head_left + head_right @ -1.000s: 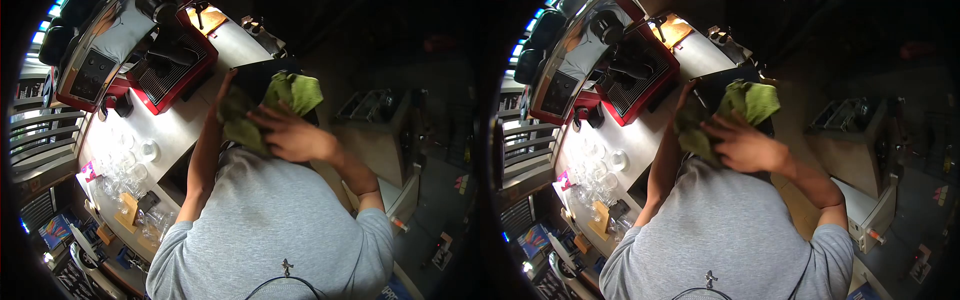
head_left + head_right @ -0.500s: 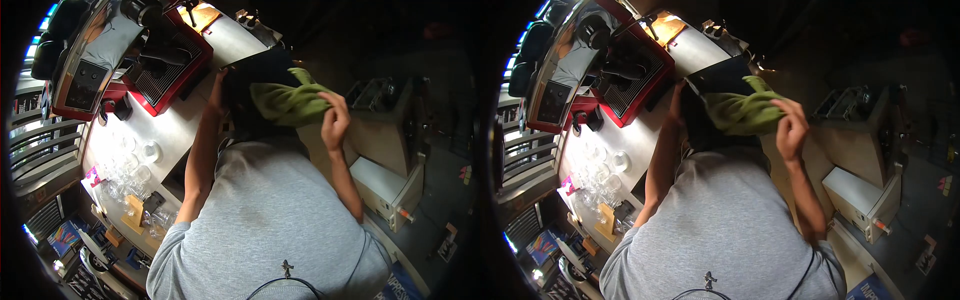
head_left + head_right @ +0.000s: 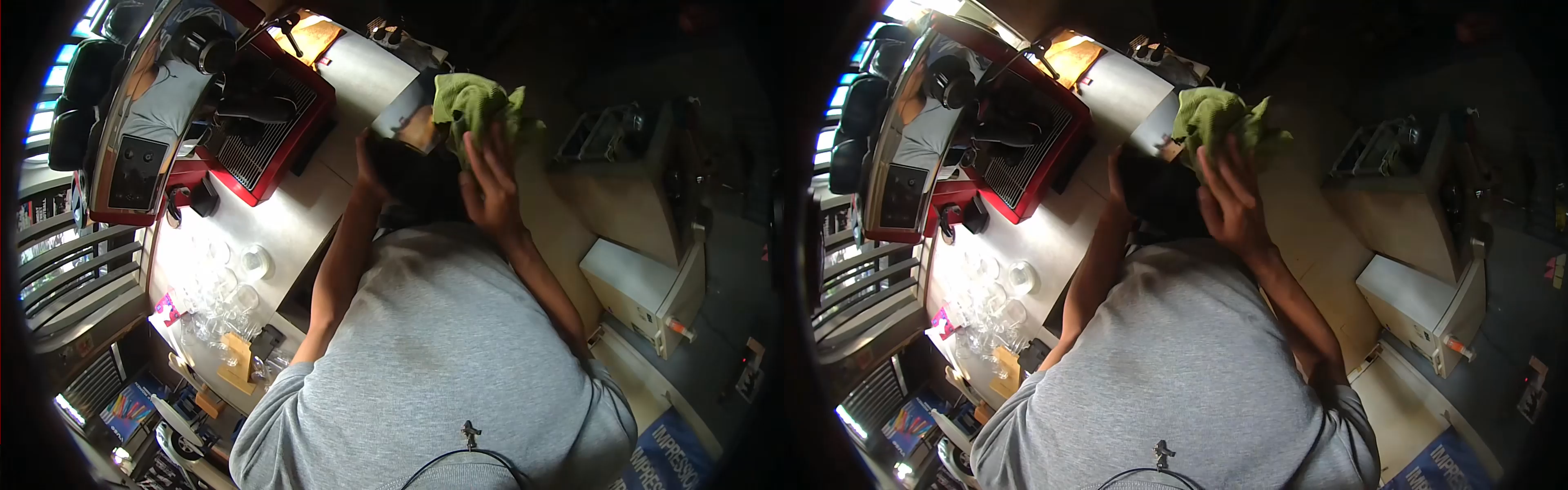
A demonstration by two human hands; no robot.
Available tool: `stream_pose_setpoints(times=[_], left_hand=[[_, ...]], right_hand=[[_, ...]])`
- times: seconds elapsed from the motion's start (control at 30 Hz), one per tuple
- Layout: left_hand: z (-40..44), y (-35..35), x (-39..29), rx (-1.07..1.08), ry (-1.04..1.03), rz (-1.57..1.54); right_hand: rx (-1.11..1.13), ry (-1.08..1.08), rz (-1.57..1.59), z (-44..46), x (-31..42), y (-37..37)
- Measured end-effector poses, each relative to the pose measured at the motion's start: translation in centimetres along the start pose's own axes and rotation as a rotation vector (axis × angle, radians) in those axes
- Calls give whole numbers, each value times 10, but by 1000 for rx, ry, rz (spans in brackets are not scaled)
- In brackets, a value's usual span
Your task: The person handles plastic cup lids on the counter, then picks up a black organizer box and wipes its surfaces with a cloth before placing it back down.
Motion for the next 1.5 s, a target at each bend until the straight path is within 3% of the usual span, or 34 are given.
stream_pose_setpoints(times=[0.07,0.1,0.17,0.23,0.27,0.33,0.4,0.47,0.53,0.6,0.67,0.77,0.87,0.97,1.03,1.2,1.3,1.5], left_hand=[[13,12,5,205,-65,-163],[29,52,18,330,-42,-434],[36,55,15,321,15,-606],[25,7,-15,58,75,-398],[33,21,-14,183,53,-400],[27,10,-27,84,-113,400],[18,-14,-38,60,-254,659],[8,-34,-41,138,-355,352],[4,-43,-36,269,-429,4],[7,-31,-28,252,-332,-286],[11,-9,-14,54,-74,-499],[6,-24,-14,-91,24,-335],[7,-25,-12,-80,-8,-298],[12,-20,-10,-73,-10,-433],[17,-20,-16,158,-273,-240],[17,-21,-29,98,-220,-140],[13,-23,-26,91,-188,-174],[2,-15,-2,231,-145,-249]], right_hand=[[60,93,-79,0,7,-9],[116,177,-91,0,13,-12],[230,347,-116,-1,25,-15],[238,453,-175,0,35,-16],[242,506,-204,0,39,-16],[253,478,-199,8,29,-8],[144,394,-96,26,12,11],[-75,252,111,44,-9,34],[-68,207,140,52,-31,33],[-104,178,181,56,-35,29],[-127,137,128,59,-40,24],[-172,24,9,61,-38,36],[-284,26,190,62,-52,44],[-60,47,190,53,-31,36],[39,149,108,43,-3,24],[173,245,-8,28,19,13],[74,162,-81,53,1,37],[-152,93,173,100,-53,49]])
Point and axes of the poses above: each hand's wrist, its own z-axis towards the middle knuckle, its own y-axis out of the back of the hand, x = y × z, the point moved 4 cm from there along z, towards the middle knuckle, and after that the axes turned 13 degrees about x, right-handed, at the moved point
